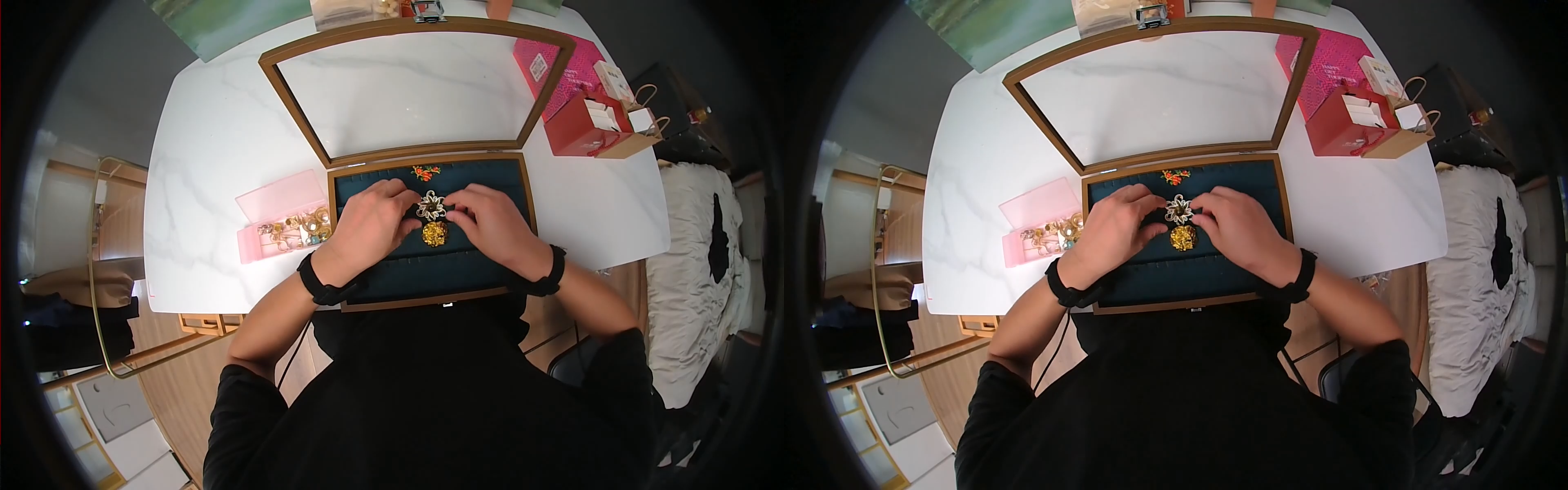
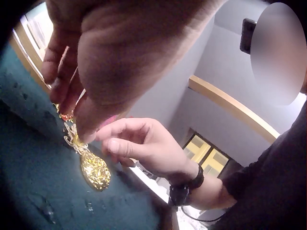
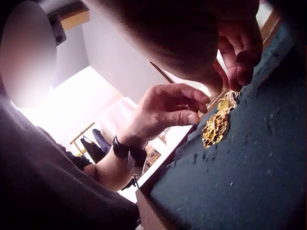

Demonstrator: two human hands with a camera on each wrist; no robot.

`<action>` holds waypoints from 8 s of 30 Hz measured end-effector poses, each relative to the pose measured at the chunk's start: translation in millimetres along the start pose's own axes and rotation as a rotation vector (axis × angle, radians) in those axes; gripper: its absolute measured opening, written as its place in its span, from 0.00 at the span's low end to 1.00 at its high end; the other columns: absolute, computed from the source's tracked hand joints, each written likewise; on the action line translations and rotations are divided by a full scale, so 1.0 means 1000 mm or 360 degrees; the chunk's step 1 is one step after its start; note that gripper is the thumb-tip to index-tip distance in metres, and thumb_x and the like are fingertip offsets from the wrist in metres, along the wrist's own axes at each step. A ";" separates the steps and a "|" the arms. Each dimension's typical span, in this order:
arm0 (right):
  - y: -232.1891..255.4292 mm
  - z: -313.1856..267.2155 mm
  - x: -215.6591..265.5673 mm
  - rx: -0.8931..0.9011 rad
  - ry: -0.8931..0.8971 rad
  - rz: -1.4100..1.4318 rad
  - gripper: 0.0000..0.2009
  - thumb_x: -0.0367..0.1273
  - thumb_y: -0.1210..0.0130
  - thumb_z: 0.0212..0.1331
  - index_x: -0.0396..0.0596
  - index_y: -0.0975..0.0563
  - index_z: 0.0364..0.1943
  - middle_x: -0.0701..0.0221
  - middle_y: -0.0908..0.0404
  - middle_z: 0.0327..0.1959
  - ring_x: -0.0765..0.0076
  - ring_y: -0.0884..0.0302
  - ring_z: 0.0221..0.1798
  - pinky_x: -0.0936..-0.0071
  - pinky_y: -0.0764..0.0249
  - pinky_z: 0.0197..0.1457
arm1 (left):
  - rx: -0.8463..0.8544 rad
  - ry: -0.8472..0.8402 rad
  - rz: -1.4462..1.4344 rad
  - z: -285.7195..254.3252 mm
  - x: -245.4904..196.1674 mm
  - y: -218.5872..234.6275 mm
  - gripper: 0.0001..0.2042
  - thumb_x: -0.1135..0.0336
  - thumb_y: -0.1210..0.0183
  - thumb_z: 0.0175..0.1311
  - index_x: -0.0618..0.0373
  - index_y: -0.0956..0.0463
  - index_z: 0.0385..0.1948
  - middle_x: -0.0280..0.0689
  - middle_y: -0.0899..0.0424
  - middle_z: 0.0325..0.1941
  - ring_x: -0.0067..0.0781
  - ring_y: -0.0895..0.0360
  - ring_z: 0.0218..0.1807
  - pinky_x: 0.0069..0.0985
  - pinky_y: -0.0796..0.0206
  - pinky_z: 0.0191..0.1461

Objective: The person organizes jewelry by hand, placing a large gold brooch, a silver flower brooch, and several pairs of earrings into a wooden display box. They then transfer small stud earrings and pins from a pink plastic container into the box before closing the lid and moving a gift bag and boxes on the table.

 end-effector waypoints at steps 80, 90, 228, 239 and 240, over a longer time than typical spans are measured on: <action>-0.007 0.092 -0.044 0.0864 -0.0435 0.0237 0.08 0.28 0.26 0.64 0.36 0.08 0.40 0.67 0.10 0.28 0.76 0.16 0.28 0.71 0.21 0.34 | 0.0213 0.0065 -0.0294 0.036 0.026 -0.026 0.17 0.73 0.20 0.57 0.59 0.14 0.46 0.42 0.11 0.42 0.51 0.14 0.48 0.43 0.23 0.52; -0.004 0.094 -0.035 0.0913 -0.0245 0.0053 0.07 0.27 0.28 0.64 0.36 0.10 0.39 0.64 0.10 0.28 0.73 0.14 0.29 0.69 0.19 0.37 | 0.0224 0.0076 -0.0294 0.036 0.025 -0.025 0.17 0.73 0.20 0.56 0.59 0.14 0.47 0.43 0.11 0.42 0.52 0.14 0.47 0.44 0.23 0.52; -0.033 -0.032 0.062 0.0586 -0.0478 0.0971 0.07 0.30 0.32 0.75 0.38 0.11 0.46 0.68 0.08 0.34 0.81 0.11 0.35 0.76 0.18 0.39 | 0.0137 0.0642 -0.1728 -0.082 -0.003 0.006 0.10 0.80 0.29 0.73 0.64 0.14 0.52 0.39 0.07 0.46 0.26 0.08 0.48 0.24 0.13 0.52; -0.043 -0.017 0.045 0.0527 -0.0635 0.1286 0.09 0.31 0.36 0.79 0.37 0.11 0.48 0.69 0.09 0.36 0.81 0.13 0.35 0.80 0.20 0.34 | -0.0014 0.0719 -0.1766 -0.078 0.004 0.000 0.16 0.83 0.30 0.73 0.63 0.20 0.59 0.40 0.06 0.49 0.26 0.08 0.52 0.26 0.15 0.60; -0.044 -0.017 0.045 0.0545 -0.0640 0.1301 0.09 0.31 0.36 0.80 0.36 0.11 0.48 0.69 0.08 0.36 0.81 0.13 0.35 0.80 0.20 0.34 | -0.0014 0.0720 -0.1764 -0.078 0.004 0.000 0.16 0.83 0.30 0.73 0.63 0.20 0.59 0.40 0.06 0.49 0.26 0.08 0.52 0.26 0.15 0.60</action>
Point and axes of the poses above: each hand's wrist, its own z-axis towards the middle knuckle, its own y-axis out of the back of the hand, x = y × z, the point moved 4 cm from there along z, towards the middle knuckle
